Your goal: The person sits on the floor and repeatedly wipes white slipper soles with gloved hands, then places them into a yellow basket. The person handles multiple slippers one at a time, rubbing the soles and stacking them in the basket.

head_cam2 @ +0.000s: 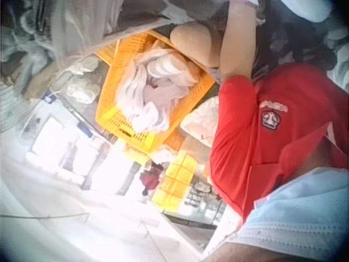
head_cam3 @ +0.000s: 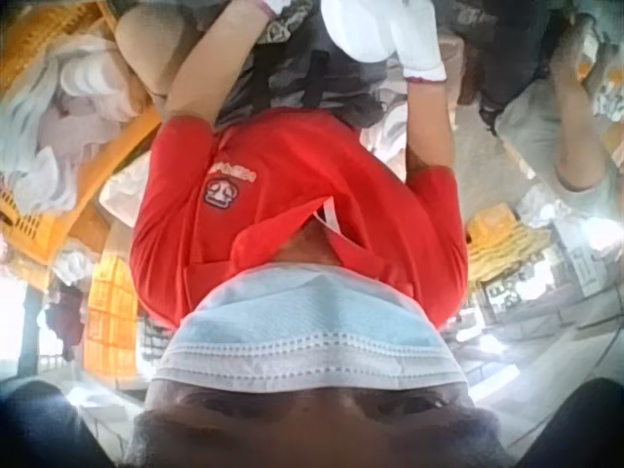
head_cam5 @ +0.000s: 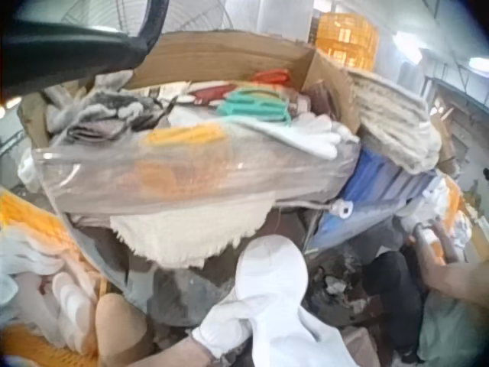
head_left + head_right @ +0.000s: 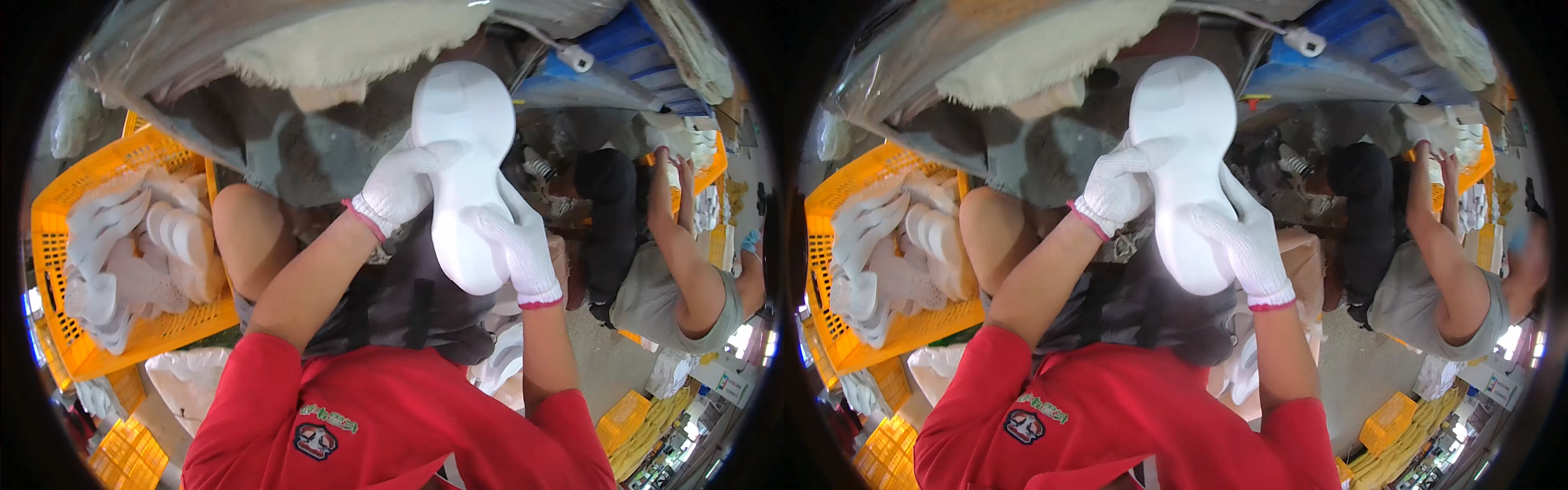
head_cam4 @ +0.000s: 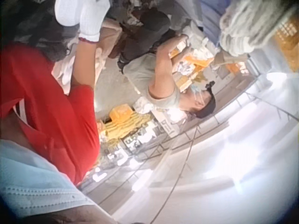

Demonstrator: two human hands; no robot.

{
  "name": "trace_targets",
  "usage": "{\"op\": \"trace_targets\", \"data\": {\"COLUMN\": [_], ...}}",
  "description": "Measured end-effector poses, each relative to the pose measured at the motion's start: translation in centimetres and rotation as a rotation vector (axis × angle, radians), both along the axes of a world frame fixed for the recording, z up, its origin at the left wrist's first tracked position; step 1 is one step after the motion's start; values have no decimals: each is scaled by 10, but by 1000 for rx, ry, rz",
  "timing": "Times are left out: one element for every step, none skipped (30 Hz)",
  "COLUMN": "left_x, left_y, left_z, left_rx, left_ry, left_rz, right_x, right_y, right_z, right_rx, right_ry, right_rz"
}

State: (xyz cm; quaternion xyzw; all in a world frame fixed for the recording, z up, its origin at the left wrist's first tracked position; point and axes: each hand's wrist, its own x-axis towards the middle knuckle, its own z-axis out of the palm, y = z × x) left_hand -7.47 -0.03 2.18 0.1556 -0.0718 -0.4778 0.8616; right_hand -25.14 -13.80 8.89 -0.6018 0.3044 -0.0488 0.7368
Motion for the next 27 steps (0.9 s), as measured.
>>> {"op": "trace_targets", "data": {"left_x": [-4,-5,-6,-5,-4,0,4,7,15,22,35,52,68,80,88,97,104,106,108,105,101,94,88,84,72,62,51], "left_y": [11,20,29,38,49,60,71,82,97,110,123,132,136,137,137,135,134,132,130,128,125,124,121,120,116,113,108], "left_z": [2,6,10,16,21,25,28,28,25,21,14,6,-3,-11,-19,-25,-29,-32,-31,-29,-25,-21,-16,-10,-7,-3,-1], "left_rx": [83,106,45,146,164,186,252,306,363,478,537,529,581,622,564,514,418,318,473,444,485,522,386,331,348,219,249], "left_ry": [-21,-59,-117,-95,-99,-103,-68,-85,-102,-95,-119,-325,-511,-452,-285,-205,-173,-161,-262,-270,-266,-260,-162,-126,-108,-95,-119], "left_rz": [-13,-26,-19,-24,-9,17,83,170,252,314,423,488,534,497,424,349,310,257,318,352,348,340,314,235,178,151,84], "right_x": [-8,-16,-18,-15,-9,4,16,29,43,56,68,80,90,99,106,111,116,117,117,114,108,101,91,81,68,58,46], "right_y": [7,16,27,36,48,59,74,88,101,113,123,130,135,138,140,141,140,140,140,140,140,141,142,142,141,140,136], "right_z": [-2,-5,-5,-6,-4,-1,3,8,10,16,15,21,20,22,21,21,21,20,21,20,20,20,19,19,17,15,13], "right_rx": [-22,-48,-61,-23,13,57,148,217,280,330,267,330,347,380,351,341,329,317,303,297,293,283,285,236,193,171,-43], "right_ry": [-12,-86,-114,-19,17,-10,29,9,51,131,118,-13,-49,-96,-29,-32,31,-27,-30,10,-23,-20,-84,-17,-18,-54,67], "right_rz": [25,55,76,75,82,88,86,142,163,170,265,300,283,296,274,255,216,229,230,224,221,215,205,166,120,120,123]}}
